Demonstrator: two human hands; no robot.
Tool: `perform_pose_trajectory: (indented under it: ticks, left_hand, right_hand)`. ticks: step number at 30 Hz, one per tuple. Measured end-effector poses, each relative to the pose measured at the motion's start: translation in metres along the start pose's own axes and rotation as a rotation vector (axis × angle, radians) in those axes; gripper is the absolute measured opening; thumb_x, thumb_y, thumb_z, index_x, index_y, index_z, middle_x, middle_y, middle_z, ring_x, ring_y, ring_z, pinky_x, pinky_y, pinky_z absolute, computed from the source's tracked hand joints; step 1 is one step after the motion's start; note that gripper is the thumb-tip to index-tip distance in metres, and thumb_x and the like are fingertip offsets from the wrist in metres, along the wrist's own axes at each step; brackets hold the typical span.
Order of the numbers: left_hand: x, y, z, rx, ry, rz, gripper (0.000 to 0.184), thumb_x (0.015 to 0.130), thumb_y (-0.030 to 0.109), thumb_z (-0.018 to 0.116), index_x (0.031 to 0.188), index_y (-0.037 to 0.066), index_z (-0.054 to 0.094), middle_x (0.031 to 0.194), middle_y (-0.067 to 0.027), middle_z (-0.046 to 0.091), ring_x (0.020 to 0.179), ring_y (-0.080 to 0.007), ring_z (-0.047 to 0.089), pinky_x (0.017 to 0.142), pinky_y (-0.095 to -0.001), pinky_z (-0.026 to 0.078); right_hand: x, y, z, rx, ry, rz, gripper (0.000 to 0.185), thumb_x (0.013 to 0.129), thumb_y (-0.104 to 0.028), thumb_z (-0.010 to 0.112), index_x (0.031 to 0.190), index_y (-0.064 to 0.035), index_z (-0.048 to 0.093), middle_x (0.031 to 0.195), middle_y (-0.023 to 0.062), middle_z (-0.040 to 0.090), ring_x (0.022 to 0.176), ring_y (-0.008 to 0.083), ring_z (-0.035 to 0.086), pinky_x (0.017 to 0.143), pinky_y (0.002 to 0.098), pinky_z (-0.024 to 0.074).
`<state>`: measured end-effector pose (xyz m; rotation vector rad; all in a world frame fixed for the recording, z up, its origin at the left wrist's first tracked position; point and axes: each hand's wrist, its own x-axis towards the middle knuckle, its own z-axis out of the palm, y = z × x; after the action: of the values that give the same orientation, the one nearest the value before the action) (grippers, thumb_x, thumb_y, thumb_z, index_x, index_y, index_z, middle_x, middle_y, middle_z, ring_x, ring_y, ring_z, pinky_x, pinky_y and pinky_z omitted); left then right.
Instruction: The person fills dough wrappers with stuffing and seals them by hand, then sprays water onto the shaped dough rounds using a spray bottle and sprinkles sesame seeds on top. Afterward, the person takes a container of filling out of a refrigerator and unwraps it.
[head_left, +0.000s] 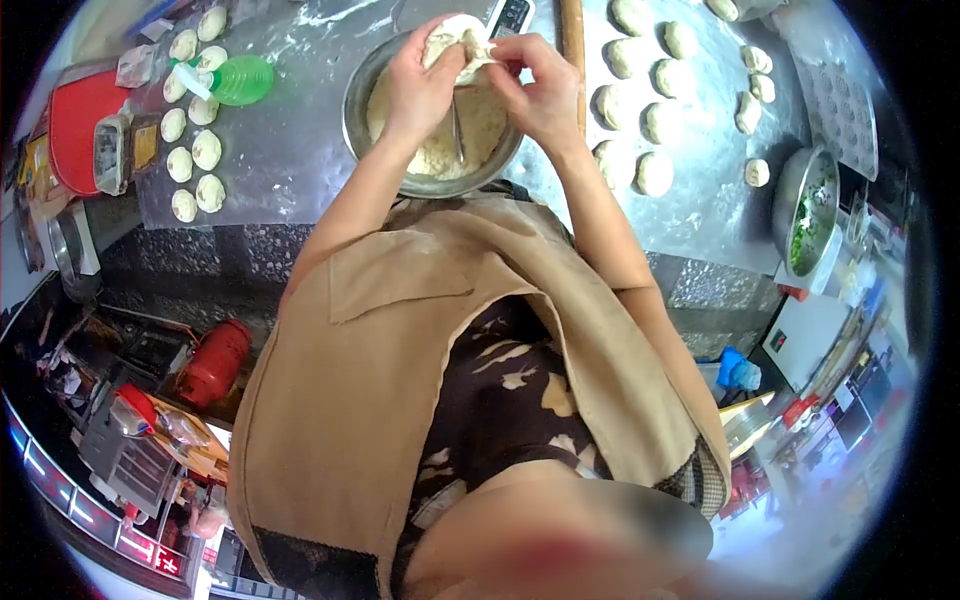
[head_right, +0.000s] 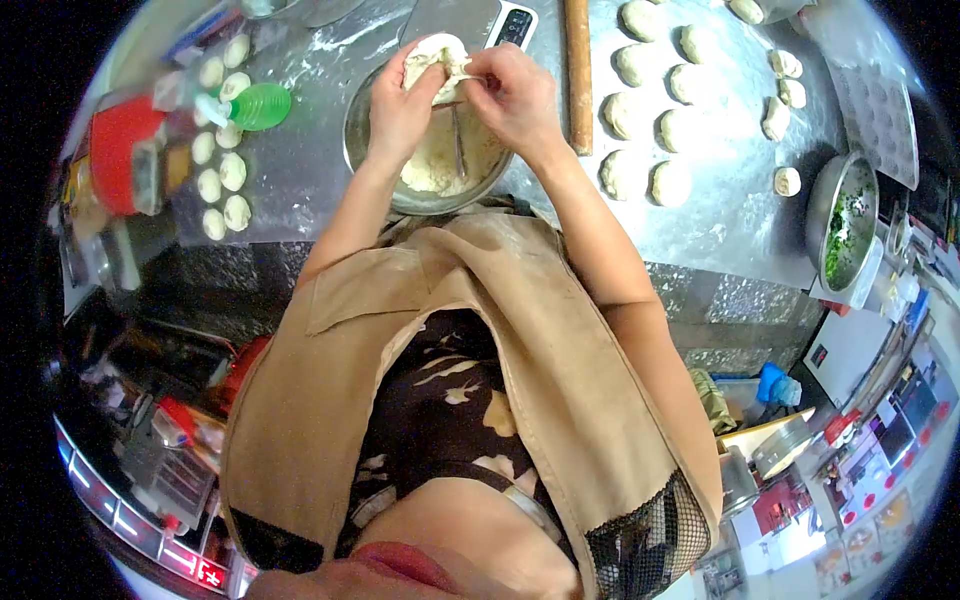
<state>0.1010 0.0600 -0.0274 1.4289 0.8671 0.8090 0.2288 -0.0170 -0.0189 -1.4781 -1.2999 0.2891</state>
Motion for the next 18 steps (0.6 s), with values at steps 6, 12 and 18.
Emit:
perform_pose_trajectory:
  ticks: [6, 12, 18]
  left_hand:
    - [0.002, 0.018, 0.0, -0.166, 0.035, -0.248, 0.03, 0.085, 0.003, 0.051, 0.114, 0.001, 0.056, 0.099, -0.0058, 0.062, 0.083, -0.0113, 0.061, 0.068, -0.0265, 0.055]
    - [0.011, 0.008, -0.02, -0.104, -0.043, -0.258, 0.03, 0.078, 0.003, 0.053, 0.106, -0.002, 0.06, 0.091, -0.0063, 0.065, 0.075, -0.0123, 0.063, 0.064, -0.0268, 0.054]
    - [0.009, 0.034, -0.033, -0.029, -0.201, -0.318, 0.03, 0.079, 0.005, 0.05, 0.108, 0.001, 0.061, 0.093, -0.0057, 0.064, 0.08, -0.0139, 0.062, 0.068, -0.0292, 0.055]
  right_hand:
    - [0.008, -0.013, 0.004, 0.039, 0.052, 0.248, 0.01, 0.075, -0.006, 0.063, 0.082, -0.0028, 0.058, 0.077, 0.0098, 0.06, 0.065, 0.0213, 0.061, 0.058, 0.0294, 0.0489]
    - [0.01, -0.015, 0.004, -0.123, -0.213, -0.116, 0.018, 0.074, -0.002, 0.061, 0.091, -0.0057, 0.057, 0.089, 0.011, 0.058, 0.076, 0.0306, 0.059, 0.066, 0.0375, 0.049]
    - [0.014, -0.027, 0.009, -0.091, -0.207, -0.044, 0.019, 0.074, 0.001, 0.058, 0.091, -0.0066, 0.055, 0.085, 0.0113, 0.056, 0.08, 0.0323, 0.058, 0.066, 0.0384, 0.0488]
